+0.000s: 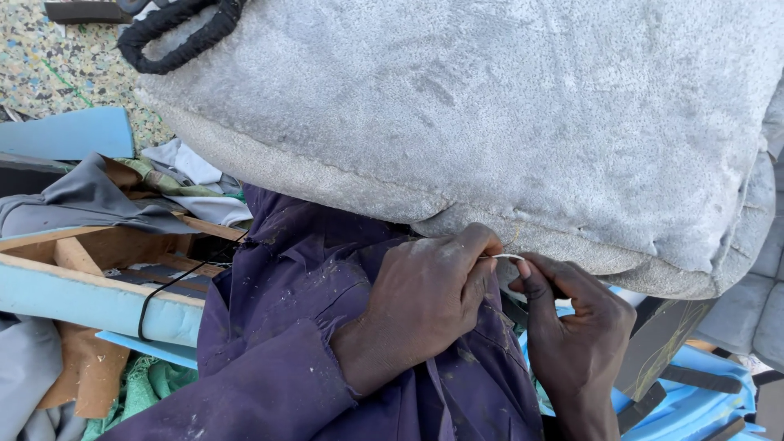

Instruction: Hand-sewing the seam of a large upholstered cushion using a curved needle and thread

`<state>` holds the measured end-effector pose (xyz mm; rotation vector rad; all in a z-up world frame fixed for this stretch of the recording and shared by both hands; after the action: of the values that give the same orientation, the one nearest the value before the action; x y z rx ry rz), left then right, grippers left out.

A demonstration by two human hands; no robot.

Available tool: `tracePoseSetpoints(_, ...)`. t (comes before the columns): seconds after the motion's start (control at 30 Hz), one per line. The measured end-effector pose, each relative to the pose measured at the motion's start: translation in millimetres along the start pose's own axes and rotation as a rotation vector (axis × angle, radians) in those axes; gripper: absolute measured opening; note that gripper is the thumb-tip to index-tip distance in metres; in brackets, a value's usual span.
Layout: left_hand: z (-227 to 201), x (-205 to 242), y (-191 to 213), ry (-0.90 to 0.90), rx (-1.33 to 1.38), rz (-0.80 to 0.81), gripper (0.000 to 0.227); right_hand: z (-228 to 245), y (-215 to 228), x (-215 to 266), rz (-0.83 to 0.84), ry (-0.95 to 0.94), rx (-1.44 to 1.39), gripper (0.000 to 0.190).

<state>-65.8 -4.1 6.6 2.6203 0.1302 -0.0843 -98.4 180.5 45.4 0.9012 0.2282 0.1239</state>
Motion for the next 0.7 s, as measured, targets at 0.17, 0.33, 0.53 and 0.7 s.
tracePoseSetpoints(0.17, 1, -4, 4, -0.005, -0.095, -0.157, 0.012, -9, -3, -4, -0.111, -0.182, -0.111, 0.025)
tracePoseSetpoints(0.33, 3, -15, 10, -0.082, -0.136, -0.316, 0.009, -27, -19, -8, -0.103, -0.255, -0.075, 0.016)
tracePoseSetpoints(0.53, 5, -17, 3, -0.102, -0.201, -0.351, 0.019, -30, -38, -6, -0.08, -0.252, -0.097, 0.013)
tracePoseSetpoints(0.7, 7, -16, -1, -0.099, -0.237, -0.373, 0.023, -33, -37, -7, -0.049, -0.242, -0.119, 0.011)
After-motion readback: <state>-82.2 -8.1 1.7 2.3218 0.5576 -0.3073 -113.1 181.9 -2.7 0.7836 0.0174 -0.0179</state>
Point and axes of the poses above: each hand's wrist, its own x-axis away from the middle knuckle, its own y-axis out of the back of the hand, z = x × y, the point moved 7 cm from there along -x, towards the middle knuckle, and after that the axes turned 4 degrees about -z, right-handed, at the moved point
